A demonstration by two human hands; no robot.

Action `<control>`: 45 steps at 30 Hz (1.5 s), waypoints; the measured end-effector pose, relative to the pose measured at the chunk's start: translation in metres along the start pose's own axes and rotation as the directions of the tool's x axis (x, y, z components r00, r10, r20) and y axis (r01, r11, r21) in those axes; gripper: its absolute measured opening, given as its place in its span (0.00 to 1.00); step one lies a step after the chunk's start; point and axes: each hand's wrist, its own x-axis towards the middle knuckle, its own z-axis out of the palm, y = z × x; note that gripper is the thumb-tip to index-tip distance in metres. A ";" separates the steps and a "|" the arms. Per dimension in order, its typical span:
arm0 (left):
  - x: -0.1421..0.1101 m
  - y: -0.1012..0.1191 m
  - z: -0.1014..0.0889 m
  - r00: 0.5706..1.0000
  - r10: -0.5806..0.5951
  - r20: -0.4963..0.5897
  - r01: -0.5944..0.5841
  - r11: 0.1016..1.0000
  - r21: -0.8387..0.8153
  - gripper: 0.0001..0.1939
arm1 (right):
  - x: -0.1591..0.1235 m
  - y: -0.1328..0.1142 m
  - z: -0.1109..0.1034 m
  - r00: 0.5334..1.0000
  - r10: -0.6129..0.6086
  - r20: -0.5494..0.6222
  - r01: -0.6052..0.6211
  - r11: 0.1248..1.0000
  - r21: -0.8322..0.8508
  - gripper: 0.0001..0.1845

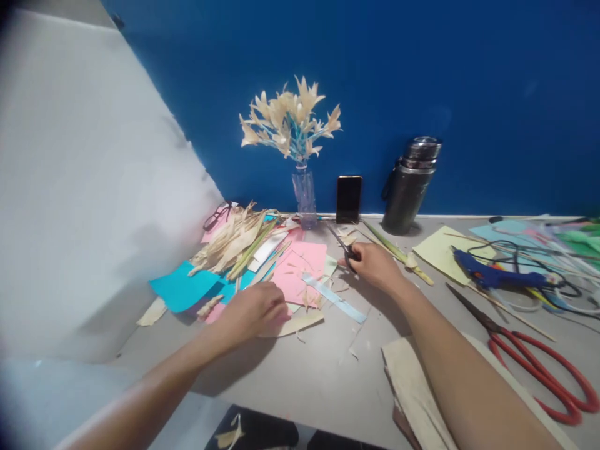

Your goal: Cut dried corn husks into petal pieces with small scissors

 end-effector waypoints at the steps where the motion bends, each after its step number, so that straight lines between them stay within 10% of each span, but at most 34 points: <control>1: 0.005 -0.007 -0.009 0.997 -0.062 -0.043 0.065 0.995 0.077 0.12 | 0.000 0.000 0.001 1.000 -0.010 0.010 0.011 0.998 -0.063 0.19; 5: 0.018 -0.039 -0.041 0.933 -0.284 -0.222 0.332 0.917 0.220 0.13 | 0.000 0.000 0.003 0.998 -0.034 0.048 0.043 0.980 -0.193 0.19; 11: 0.014 -0.055 -0.031 0.960 -0.261 -0.100 0.274 0.951 0.146 0.09 | -0.001 -0.003 0.003 0.996 -0.029 0.085 0.050 0.965 -0.259 0.20; 23: 0.027 -0.056 -0.017 0.914 -0.325 -0.242 0.376 0.903 0.207 0.12 | -0.001 -0.006 0.004 0.994 -0.024 0.109 0.048 0.974 -0.221 0.18; 30: 0.028 -0.065 -0.038 0.845 -0.321 -0.428 0.219 0.938 -0.270 0.07 | 0.001 0.000 0.006 0.999 -0.001 0.050 0.006 0.996 -0.089 0.18; 35: 0.024 -0.065 -0.033 0.885 -0.342 -0.317 0.197 0.890 -0.412 0.09 | -0.001 -0.005 0.007 0.994 0.021 0.110 -0.034 0.992 0.120 0.17; 38: 0.019 -0.045 -0.028 0.953 -0.277 -0.122 0.119 0.713 -0.691 0.12 | -0.006 -0.023 0.009 0.980 0.075 0.186 -0.172 0.789 0.590 0.16; 42: 0.022 -0.004 -0.018 0.985 -0.170 0.001 0.083 0.475 -0.876 0.12 | -0.017 -0.059 0.015 0.968 0.064 0.245 -0.253 0.223 0.942 0.23; 45: 0.031 0.025 -0.009 0.992 -0.114 0.053 0.092 0.370 -0.925 0.10 | -0.023 -0.076 0.019 0.972 0.010 0.235 -0.232 0.180 0.956 0.17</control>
